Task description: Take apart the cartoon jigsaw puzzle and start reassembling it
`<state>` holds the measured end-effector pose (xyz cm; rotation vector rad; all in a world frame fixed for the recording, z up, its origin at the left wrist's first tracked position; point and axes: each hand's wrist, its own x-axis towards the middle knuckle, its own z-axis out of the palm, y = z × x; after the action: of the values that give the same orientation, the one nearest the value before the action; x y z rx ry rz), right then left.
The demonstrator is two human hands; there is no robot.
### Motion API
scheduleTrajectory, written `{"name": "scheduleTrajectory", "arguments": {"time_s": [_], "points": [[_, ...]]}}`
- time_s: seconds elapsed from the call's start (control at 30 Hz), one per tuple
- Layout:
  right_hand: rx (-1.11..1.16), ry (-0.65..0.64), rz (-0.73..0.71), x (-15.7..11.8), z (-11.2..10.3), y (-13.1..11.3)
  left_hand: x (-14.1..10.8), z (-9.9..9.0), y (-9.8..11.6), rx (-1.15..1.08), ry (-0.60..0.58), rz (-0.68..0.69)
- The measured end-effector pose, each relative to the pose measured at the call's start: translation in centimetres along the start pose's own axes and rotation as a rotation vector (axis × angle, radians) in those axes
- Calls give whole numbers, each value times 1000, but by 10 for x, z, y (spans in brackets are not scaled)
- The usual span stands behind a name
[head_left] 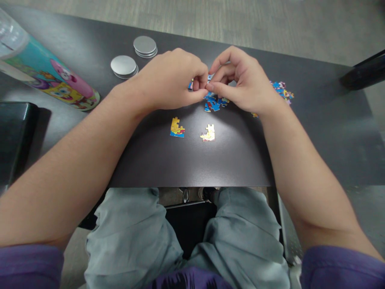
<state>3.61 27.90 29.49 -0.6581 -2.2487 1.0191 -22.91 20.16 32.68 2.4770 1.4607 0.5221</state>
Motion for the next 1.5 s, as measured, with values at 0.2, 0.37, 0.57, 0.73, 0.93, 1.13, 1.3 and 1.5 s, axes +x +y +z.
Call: {"name": "scheduleTrajectory", "arguments": {"time_s": [0.2,0.37,0.57,0.73,0.93,1.13,1.3,1.5], "points": [[-16,-14,-3,0,0,3,1,-3,-1,60,-11,34],[-71,-39,-12,-2,-2,5,2,-3,-1,85,-13,10],[-62,-46,-8,-1,-6,15,1,-3,-2,65,-21,-2],[-116,-36,-39,-1,-6,14,-1,-3,-4,50,-20,46],[-137,-33,-23,-3,-6,6,1,-5,-9,23,-30,42],[-137,-26,-31,-1,-5,7,2,-7,-5,74,-73,3],[-143,-25,-26,-3,-5,3,3,-11,-3,75,-98,-27],[-100,-34,-29,-4,-2,6,2,-10,-7,87,-34,-22]]}}
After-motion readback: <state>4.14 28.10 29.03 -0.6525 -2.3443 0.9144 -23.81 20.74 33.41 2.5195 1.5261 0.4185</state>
